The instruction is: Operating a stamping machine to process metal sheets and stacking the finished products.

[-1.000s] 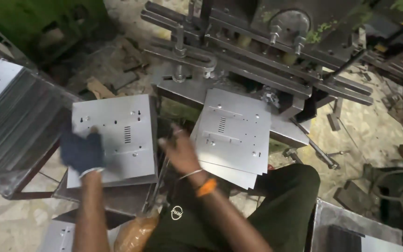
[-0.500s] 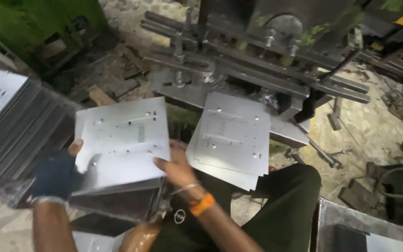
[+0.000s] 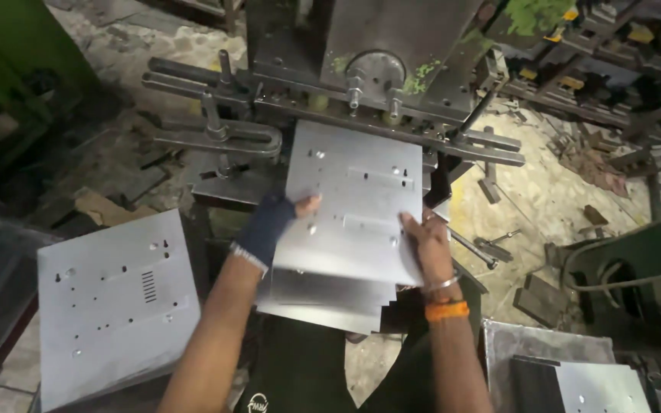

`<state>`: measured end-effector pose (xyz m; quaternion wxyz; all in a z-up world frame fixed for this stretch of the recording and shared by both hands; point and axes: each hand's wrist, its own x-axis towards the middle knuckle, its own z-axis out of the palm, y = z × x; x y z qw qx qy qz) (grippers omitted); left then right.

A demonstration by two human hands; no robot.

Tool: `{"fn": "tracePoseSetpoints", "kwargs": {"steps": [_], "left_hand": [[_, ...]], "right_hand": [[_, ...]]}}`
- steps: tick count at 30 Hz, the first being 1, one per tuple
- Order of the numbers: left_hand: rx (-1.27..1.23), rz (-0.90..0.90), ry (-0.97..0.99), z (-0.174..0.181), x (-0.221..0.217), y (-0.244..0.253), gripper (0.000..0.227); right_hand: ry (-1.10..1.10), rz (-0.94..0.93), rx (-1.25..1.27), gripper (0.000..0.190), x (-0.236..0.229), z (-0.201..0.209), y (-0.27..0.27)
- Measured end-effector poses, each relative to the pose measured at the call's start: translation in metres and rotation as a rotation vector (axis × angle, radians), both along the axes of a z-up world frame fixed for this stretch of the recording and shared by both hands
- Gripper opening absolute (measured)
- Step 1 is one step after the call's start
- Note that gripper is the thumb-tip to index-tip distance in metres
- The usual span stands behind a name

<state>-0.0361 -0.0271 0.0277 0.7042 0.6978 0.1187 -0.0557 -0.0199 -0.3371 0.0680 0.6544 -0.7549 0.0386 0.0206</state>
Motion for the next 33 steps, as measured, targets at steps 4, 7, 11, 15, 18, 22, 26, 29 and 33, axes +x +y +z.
{"fn": "tracePoseSetpoints", "kwargs": {"steps": [4,7,11,15,18,22,26,29,33], "left_hand": [[-0.030,0.067,-0.220,-0.003,0.038,0.000,0.073],[0.302,0.020,-0.174,-0.022,0.066,0.022,0.072],[0.652,0.191,-0.375,-0.035,0.072,0.033,0.076],[0.415,0.244,-0.522,-0.017,0.056,0.024,0.070],[0.463,0.207,-0.402,-0.018,0.060,0.025,0.063],[0.253,0.138,-0.211,-0.032,0.066,0.029,0.065],[0.436,0.130,-0.194,-0.046,0.073,0.035,0.072],[0.091,0.025,-0.190,-0.070,0.074,0.040,0.077],[0.217,-0.009,-0.432,-0.086,0.019,0.020,0.076]], "right_hand": [[-0.048,0.044,0.173,0.014,0.055,-0.036,-0.009],[-0.116,0.125,0.177,0.017,0.083,-0.065,-0.010],[-0.084,0.138,0.226,0.034,0.073,-0.052,0.009],[-0.061,0.074,0.215,0.028,0.064,-0.036,0.017],[-0.152,0.044,0.281,0.048,0.074,-0.066,0.008],[-0.161,-0.064,0.071,0.031,0.075,-0.070,0.008],[-0.146,0.033,0.002,0.042,0.065,-0.049,0.025],[-0.185,-0.017,-0.320,0.062,0.051,-0.023,0.034],[-0.257,0.101,-0.714,0.076,0.060,-0.014,0.023]]}}
